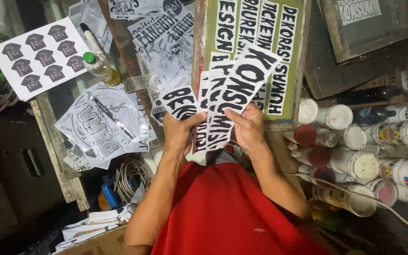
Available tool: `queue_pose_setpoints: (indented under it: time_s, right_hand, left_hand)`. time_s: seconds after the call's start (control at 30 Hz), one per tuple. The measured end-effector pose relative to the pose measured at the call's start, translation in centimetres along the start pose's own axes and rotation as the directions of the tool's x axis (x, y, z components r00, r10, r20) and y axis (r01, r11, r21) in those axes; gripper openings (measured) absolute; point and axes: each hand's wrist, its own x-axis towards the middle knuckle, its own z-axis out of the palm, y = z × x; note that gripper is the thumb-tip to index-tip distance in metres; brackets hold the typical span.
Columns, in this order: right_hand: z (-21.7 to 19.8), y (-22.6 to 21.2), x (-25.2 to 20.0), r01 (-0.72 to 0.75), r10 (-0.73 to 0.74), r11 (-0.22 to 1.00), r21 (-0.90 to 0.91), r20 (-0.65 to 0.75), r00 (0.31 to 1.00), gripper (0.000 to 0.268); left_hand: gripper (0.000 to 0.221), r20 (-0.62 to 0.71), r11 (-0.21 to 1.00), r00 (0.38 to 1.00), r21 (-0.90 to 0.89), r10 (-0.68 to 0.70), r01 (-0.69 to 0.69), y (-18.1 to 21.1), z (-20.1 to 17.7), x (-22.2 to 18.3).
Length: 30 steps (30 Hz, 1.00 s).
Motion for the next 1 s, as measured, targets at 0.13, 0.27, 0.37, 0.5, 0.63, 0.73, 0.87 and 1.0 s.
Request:
queue_pose_setpoints:
  time_s: [0.13,0.27,0.37,0.5,0.63,0.73,0.87,1.0]
  right_hand:
    - [0.1,-0.3,0.0,0.028,-0.028,0.999,-0.025,0.019,0.999,0.032]
    - [0.4,-0.5,-0.3,0.05,-0.049,0.998,-0.047,0.022,0.999,0.031]
    - [-0.1,-0.1,-0.4,0.018,-0.018,0.999,-0.034,0.003,1.0,0.031]
    - [0.6,-0.4,-0.2,-0.103,0.106,0.993,0.064,-0.038,0.994,0.027]
    - [0.7,-0.7,0.1,-0.196,0.198,0.976,0.098,-0.012,0.98,0.026]
    - [-0.1,0.3,0.5,-0.247,0.247,0.96,0.13,0.011,0.969,0.029]
    - [-0.6,1.2,0.7,-0.274,0.275,0.951,0.147,0.011,0.961,0.031]
    - [0.3,0.6,0.3,-0.218,0.223,0.969,0.113,-0.032,0.974,0.03]
  left_hand:
    - [0.045,-0.006,1.0,1.0,0.008,0.001,-0.001,0.8,0.5,-0.3]
    - [0.05,-0.004,1.0,1.0,-0.027,0.014,-0.014,1.3,0.5,-0.2]
    - [0.048,0.024,0.997,0.999,-0.068,-0.029,0.03,1.5,0.4,-0.4]
    - [0.035,0.105,0.978,0.985,-0.143,-0.136,0.15,0.4,-0.1,0.0]
    - [0.027,0.182,0.967,0.971,-0.172,-0.157,0.189,-0.3,-0.5,0.1]
    - [0.022,0.214,0.967,0.966,-0.181,-0.141,0.181,-1.1,-0.8,0.6]
    - [0.026,0.242,0.957,0.962,-0.226,-0.128,0.184,-2.0,-1.1,1.1]
    - [0.023,0.253,0.938,0.956,-0.272,-0.146,0.215,-1.9,-0.7,0.4]
